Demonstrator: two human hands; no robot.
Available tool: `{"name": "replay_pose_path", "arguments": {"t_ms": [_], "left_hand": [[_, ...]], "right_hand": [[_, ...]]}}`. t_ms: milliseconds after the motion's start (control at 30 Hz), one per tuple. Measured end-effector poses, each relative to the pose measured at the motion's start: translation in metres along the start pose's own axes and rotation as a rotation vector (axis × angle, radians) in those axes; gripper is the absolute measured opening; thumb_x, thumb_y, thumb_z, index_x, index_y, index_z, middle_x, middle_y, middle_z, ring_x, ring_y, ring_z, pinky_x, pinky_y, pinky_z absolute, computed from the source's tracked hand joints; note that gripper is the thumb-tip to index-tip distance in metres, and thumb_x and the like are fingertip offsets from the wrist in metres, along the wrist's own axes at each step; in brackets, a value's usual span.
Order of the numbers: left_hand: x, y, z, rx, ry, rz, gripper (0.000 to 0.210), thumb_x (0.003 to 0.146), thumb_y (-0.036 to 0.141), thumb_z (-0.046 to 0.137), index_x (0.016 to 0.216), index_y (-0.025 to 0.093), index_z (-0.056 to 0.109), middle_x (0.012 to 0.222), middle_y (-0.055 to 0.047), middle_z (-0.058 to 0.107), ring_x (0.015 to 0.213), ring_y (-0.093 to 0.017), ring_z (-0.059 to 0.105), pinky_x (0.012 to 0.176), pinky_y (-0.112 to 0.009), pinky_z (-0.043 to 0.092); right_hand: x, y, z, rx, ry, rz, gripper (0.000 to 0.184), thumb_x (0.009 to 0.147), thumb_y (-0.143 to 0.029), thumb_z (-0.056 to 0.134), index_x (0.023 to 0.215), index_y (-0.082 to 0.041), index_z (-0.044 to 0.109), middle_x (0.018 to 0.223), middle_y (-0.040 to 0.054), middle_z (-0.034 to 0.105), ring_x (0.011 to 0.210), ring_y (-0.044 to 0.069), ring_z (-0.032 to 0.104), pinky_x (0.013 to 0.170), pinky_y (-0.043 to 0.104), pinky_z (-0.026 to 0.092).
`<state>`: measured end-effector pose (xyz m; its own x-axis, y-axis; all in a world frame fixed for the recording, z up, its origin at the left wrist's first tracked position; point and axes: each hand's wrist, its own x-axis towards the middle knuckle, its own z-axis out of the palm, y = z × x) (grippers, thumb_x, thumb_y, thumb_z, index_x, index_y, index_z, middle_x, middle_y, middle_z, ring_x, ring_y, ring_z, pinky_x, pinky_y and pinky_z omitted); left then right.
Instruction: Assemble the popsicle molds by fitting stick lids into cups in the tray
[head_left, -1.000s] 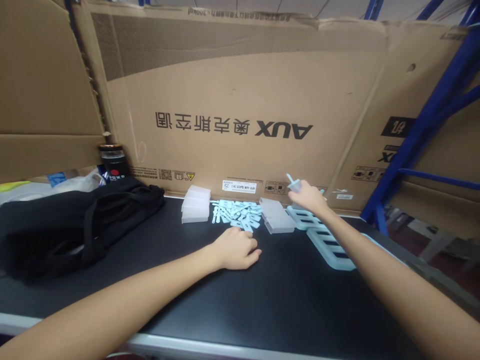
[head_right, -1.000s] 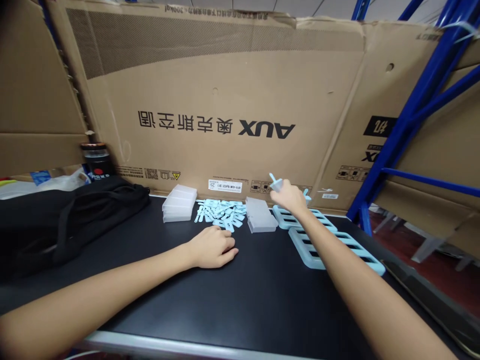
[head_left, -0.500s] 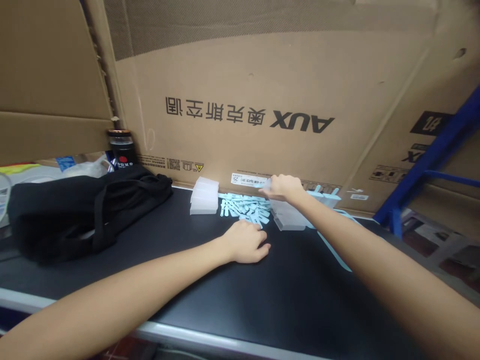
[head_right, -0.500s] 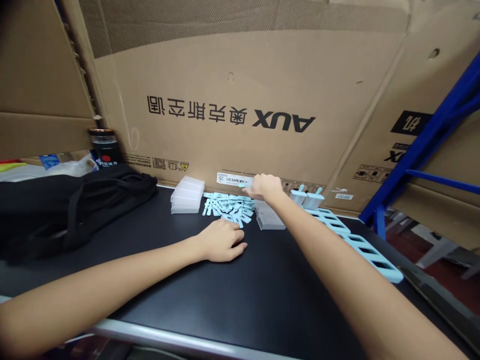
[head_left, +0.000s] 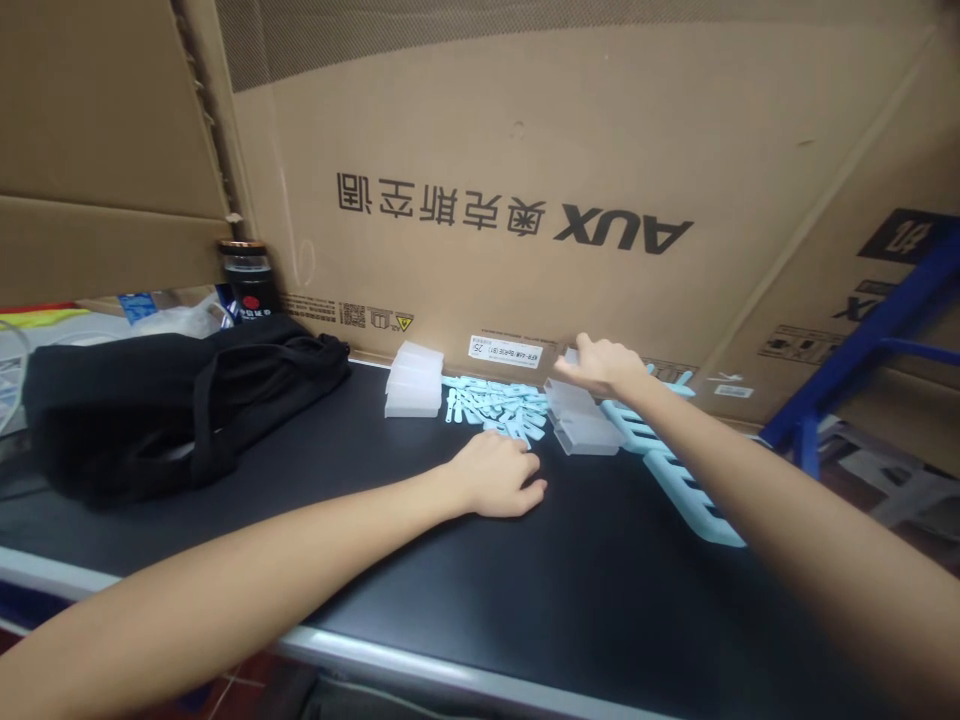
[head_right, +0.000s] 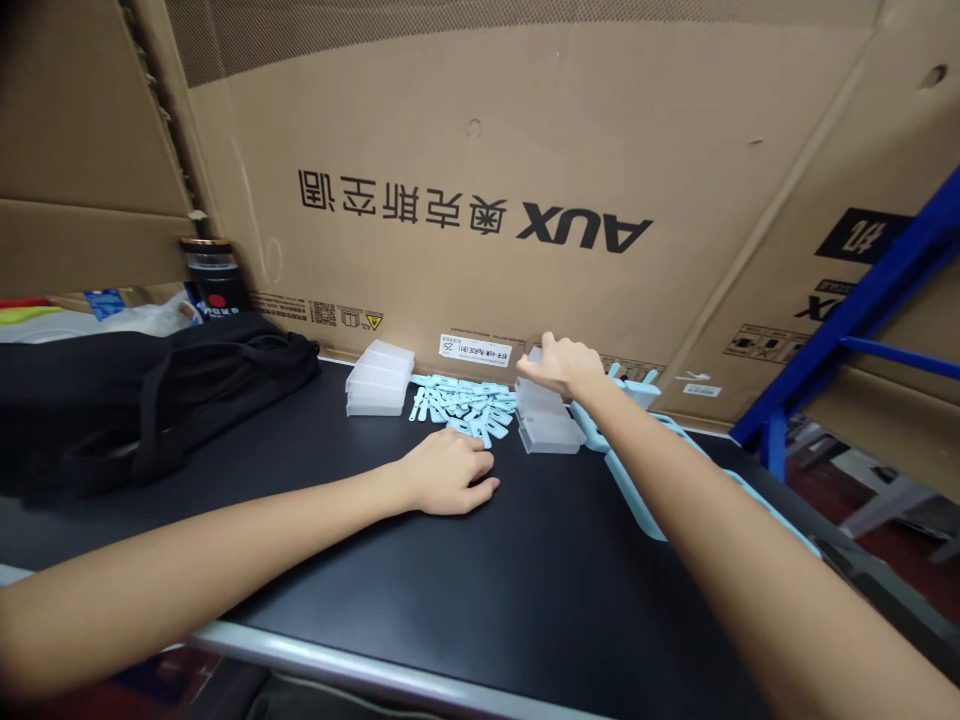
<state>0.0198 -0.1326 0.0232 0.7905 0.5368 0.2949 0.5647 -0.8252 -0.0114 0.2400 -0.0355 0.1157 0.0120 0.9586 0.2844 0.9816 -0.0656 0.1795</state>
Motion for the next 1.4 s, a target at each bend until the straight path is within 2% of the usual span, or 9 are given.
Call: {"name": "replay_pose_path", "arguments": {"t_ms": [100, 200, 433, 667, 800, 900, 1067, 1200, 1400], "left_hand": [[0.001, 0.0, 0.0, -0.004, -0.008, 0.005, 0.036, 0.093, 0.043, 0.047, 0.079, 0.017, 0.068, 0.082, -0.008, 0.068, 0.075, -0.025, 0.068, 0.073, -0.039, 0.051], [0.001, 0.0, -0.001, -0.004, -0.011, 0.006, 0.035, 0.093, 0.042, 0.047, 0.079, 0.017, 0.068, 0.082, -0.008, 0.068, 0.075, -0.025, 0.068, 0.074, -0.039, 0.05], [0.0, 0.001, -0.001, -0.009, -0.021, -0.006, 0.035, 0.093, 0.043, 0.047, 0.079, 0.018, 0.068, 0.083, -0.007, 0.068, 0.075, -0.024, 0.067, 0.074, -0.037, 0.05], [0.001, 0.001, -0.001, 0.002, -0.003, 0.016, 0.035, 0.094, 0.042, 0.046, 0.077, 0.018, 0.066, 0.08, -0.006, 0.067, 0.073, -0.024, 0.067, 0.071, -0.037, 0.05], [0.001, 0.001, -0.001, -0.001, -0.008, 0.009, 0.035, 0.094, 0.042, 0.047, 0.079, 0.018, 0.067, 0.081, -0.007, 0.068, 0.074, -0.024, 0.067, 0.074, -0.038, 0.05], [0.0, 0.001, -0.002, -0.001, -0.013, 0.002, 0.035, 0.094, 0.042, 0.047, 0.079, 0.018, 0.067, 0.081, -0.007, 0.068, 0.074, -0.024, 0.067, 0.074, -0.038, 0.05], [0.0, 0.001, -0.002, 0.004, -0.011, 0.013, 0.035, 0.094, 0.042, 0.047, 0.079, 0.017, 0.067, 0.081, -0.007, 0.067, 0.074, -0.024, 0.067, 0.074, -0.038, 0.049], [0.0, 0.001, -0.001, 0.008, -0.002, 0.015, 0.035, 0.094, 0.042, 0.046, 0.079, 0.018, 0.066, 0.08, -0.007, 0.067, 0.073, -0.024, 0.067, 0.072, -0.039, 0.049], [0.0, 0.001, -0.002, 0.004, -0.006, 0.014, 0.035, 0.094, 0.041, 0.047, 0.08, 0.017, 0.067, 0.082, -0.008, 0.068, 0.075, -0.024, 0.068, 0.074, -0.039, 0.05]], "right_hand": [[-0.004, 0.015, 0.005, 0.028, 0.053, -0.024, 0.066, 0.091, -0.065, 0.027, 0.125, -0.014, 0.049, 0.121, 0.023, 0.055, 0.098, 0.037, 0.062, 0.081, 0.047, 0.047], [-0.002, 0.024, 0.012, 0.119, 0.102, -0.053, 0.061, 0.091, -0.062, 0.027, 0.124, -0.014, 0.043, 0.123, 0.0223, 0.049, 0.099, 0.036, 0.061, 0.082, 0.047, 0.046], [0.003, 0.032, 0.027, 0.205, 0.077, -0.083, 0.047, 0.093, -0.056, 0.029, 0.116, -0.017, 0.042, 0.113, 0.0177, 0.052, 0.1, 0.035, 0.06, 0.083, 0.046, 0.047], [0.001, 0.021, 0.024, 0.257, 0.125, -0.168, 0.052, 0.092, -0.067, 0.03, 0.107, -0.02, 0.045, 0.111, 0.0145, 0.055, 0.102, 0.031, 0.058, 0.09, 0.044, 0.045], [0.005, 0.022, 0.02, 0.285, -0.005, -0.321, 0.061, 0.085, -0.074, 0.041, 0.113, -0.019, 0.046, 0.118, 0.0145, 0.055, 0.105, 0.028, 0.057, 0.09, 0.039, 0.047], [0.009, 0.031, 0.017, 0.237, -0.1, -0.355, 0.061, 0.083, -0.067, 0.05, 0.118, -0.018, 0.048, 0.123, 0.0152, 0.054, 0.108, 0.028, 0.057, 0.09, 0.039, 0.047], [0.017, 0.045, 0.008, 0.129, -0.105, -0.369, 0.056, 0.08, -0.057, 0.056, 0.117, -0.015, 0.055, 0.118, 0.0168, 0.057, 0.113, 0.034, 0.053, 0.093, 0.046, 0.045], [0.023, 0.048, 0.007, 0.053, -0.108, -0.408, 0.054, 0.076, -0.055, 0.06, 0.113, -0.016, 0.06, 0.126, 0.019, 0.053, 0.122, 0.038, 0.045, 0.098, 0.052, 0.041], [0.027, 0.046, 0.014, 0.062, -0.162, -0.484, 0.056, 0.073, -0.047, 0.067, 0.12, -0.017, 0.059, 0.123, 0.016, 0.058, 0.119, 0.032, 0.049, 0.096, 0.041, 0.043]]}}
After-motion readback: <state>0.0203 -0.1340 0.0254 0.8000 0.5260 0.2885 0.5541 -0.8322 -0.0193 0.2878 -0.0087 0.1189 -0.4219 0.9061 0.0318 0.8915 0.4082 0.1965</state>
